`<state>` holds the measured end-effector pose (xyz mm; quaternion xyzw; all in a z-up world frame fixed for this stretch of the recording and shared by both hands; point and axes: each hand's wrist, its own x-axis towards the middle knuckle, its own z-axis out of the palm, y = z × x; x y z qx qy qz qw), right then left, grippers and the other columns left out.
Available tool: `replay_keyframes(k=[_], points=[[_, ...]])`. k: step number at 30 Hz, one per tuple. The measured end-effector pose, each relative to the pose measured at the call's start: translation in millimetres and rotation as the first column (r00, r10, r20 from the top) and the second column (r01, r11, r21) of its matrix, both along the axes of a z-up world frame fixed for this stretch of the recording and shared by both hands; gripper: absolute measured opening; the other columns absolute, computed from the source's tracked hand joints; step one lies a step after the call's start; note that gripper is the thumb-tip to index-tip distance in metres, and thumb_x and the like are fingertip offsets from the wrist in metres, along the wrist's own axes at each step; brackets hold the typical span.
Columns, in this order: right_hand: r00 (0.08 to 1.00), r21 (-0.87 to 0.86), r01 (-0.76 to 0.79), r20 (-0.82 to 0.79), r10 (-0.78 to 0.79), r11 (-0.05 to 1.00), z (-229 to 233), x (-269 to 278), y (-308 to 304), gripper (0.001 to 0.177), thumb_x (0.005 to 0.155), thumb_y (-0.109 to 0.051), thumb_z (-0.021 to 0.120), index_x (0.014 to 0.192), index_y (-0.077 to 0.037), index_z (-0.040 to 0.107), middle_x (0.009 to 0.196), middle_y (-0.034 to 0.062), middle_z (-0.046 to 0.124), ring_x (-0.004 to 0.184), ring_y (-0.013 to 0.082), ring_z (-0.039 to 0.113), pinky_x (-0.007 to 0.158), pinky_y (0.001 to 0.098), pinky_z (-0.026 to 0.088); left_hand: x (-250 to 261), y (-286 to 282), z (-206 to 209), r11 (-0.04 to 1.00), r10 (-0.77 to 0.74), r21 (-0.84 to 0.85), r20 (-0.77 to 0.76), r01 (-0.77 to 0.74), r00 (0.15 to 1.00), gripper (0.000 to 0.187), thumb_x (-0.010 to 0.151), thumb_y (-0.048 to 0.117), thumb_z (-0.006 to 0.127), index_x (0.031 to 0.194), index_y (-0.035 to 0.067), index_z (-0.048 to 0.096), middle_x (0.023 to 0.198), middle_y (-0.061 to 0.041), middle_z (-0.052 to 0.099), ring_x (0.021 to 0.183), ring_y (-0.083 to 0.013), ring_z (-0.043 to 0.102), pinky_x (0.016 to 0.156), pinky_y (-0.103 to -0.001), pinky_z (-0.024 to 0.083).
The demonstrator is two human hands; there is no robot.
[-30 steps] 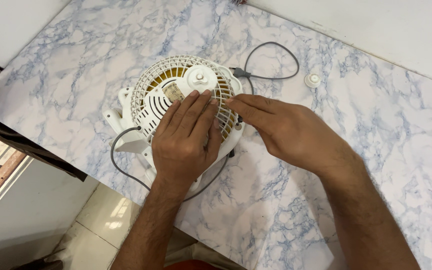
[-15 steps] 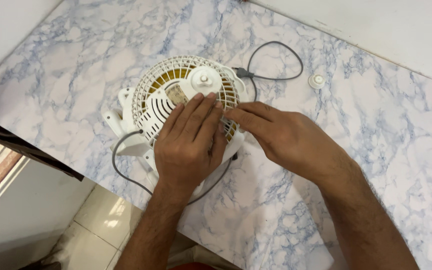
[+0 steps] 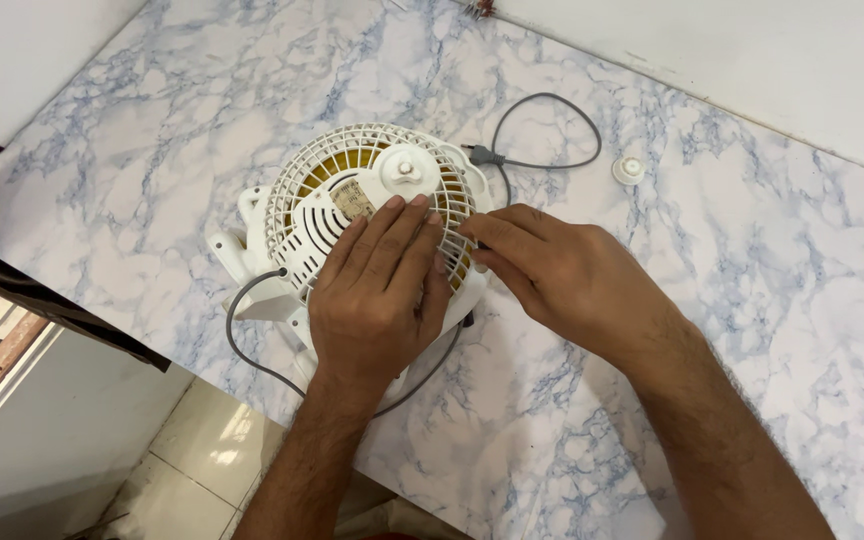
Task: The person reassembles a small electric fan by screwing the rear grille to the motor housing, then attaching the front grille and securing the central cap. The fan is placed upright on a marble-patterned countertop.
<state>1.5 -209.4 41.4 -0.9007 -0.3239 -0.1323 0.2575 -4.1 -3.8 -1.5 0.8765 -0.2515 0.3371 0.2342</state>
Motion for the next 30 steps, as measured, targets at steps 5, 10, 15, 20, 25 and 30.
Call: replay_keyframes(k=[5,10,15,20,25,30], points=[[0.986,-0.020,0.139,-0.085,-0.140,0.990,1,0,-1,0.030,0.096,-0.020,0.071,0.122,-0.005,0.069,0.104,0.0106,0.075,0.077,0.0232,0.076,0.060,0.0322,0.063,-1,-1,0,1.000,0.012,0.015,0.006,-0.012,1.000,0.027,0.095,0.012,0.071,0.121,0.005,0.074,0.131,-0.009,0.072,0.126,-0.0248,0.067,0.111,-0.043,0.051],[0.997,-0.079,0.056,-0.051,-0.061,0.995,6,-1,-6,0.037,0.094,-0.018,0.067,0.131,-0.009,0.067,0.117,0.0123,0.073,0.083,0.0248,0.076,0.061,0.0329,0.063,0,-1,2,1.000,0.012,0.008,0.005,-0.012,1.000,0.028,0.094,0.012,0.071,0.121,0.005,0.075,0.130,-0.009,0.072,0.126,-0.0251,0.067,0.110,-0.043,0.051],[1.000,-0.101,0.026,-0.013,-0.028,0.995,9,-3,-12,0.039,0.093,-0.008,0.064,0.132,-0.010,0.067,0.128,0.0108,0.072,0.091,0.0251,0.076,0.067,0.0326,0.064,-1,-1,0,1.000,0.012,0.004,0.001,-0.012,1.000,0.027,0.095,0.011,0.071,0.121,0.005,0.074,0.131,-0.009,0.072,0.126,-0.0252,0.067,0.111,-0.043,0.051],[0.996,-0.087,0.011,-0.084,-0.019,0.996,7,-3,-6,0.031,0.094,-0.009,0.065,0.125,-0.007,0.068,0.120,0.0105,0.074,0.081,0.0249,0.077,0.061,0.0314,0.064,-1,0,0,1.000,0.010,0.009,0.000,-0.010,1.000,0.028,0.095,0.011,0.071,0.121,0.005,0.075,0.131,-0.010,0.072,0.126,-0.0253,0.067,0.111,-0.043,0.051],[0.989,-0.013,0.038,-0.140,-0.039,0.999,8,-5,-4,0.025,0.096,-0.017,0.068,0.118,-0.004,0.069,0.106,0.0109,0.078,0.077,0.0258,0.077,0.061,0.0334,0.064,-1,-1,-1,1.000,0.011,0.007,-0.001,-0.011,1.000,0.028,0.095,0.012,0.071,0.122,0.005,0.075,0.131,-0.010,0.072,0.126,-0.0252,0.068,0.110,-0.043,0.051],[0.983,-0.029,0.088,-0.157,-0.091,0.996,9,-4,-6,0.029,0.094,-0.024,0.071,0.117,-0.005,0.070,0.092,0.0124,0.079,0.074,0.0265,0.077,0.061,0.0357,0.063,1,0,-2,1.000,0.011,0.007,0.001,-0.011,1.000,0.028,0.095,0.012,0.070,0.122,0.005,0.075,0.131,-0.010,0.072,0.125,-0.0255,0.068,0.111,-0.043,0.051]])
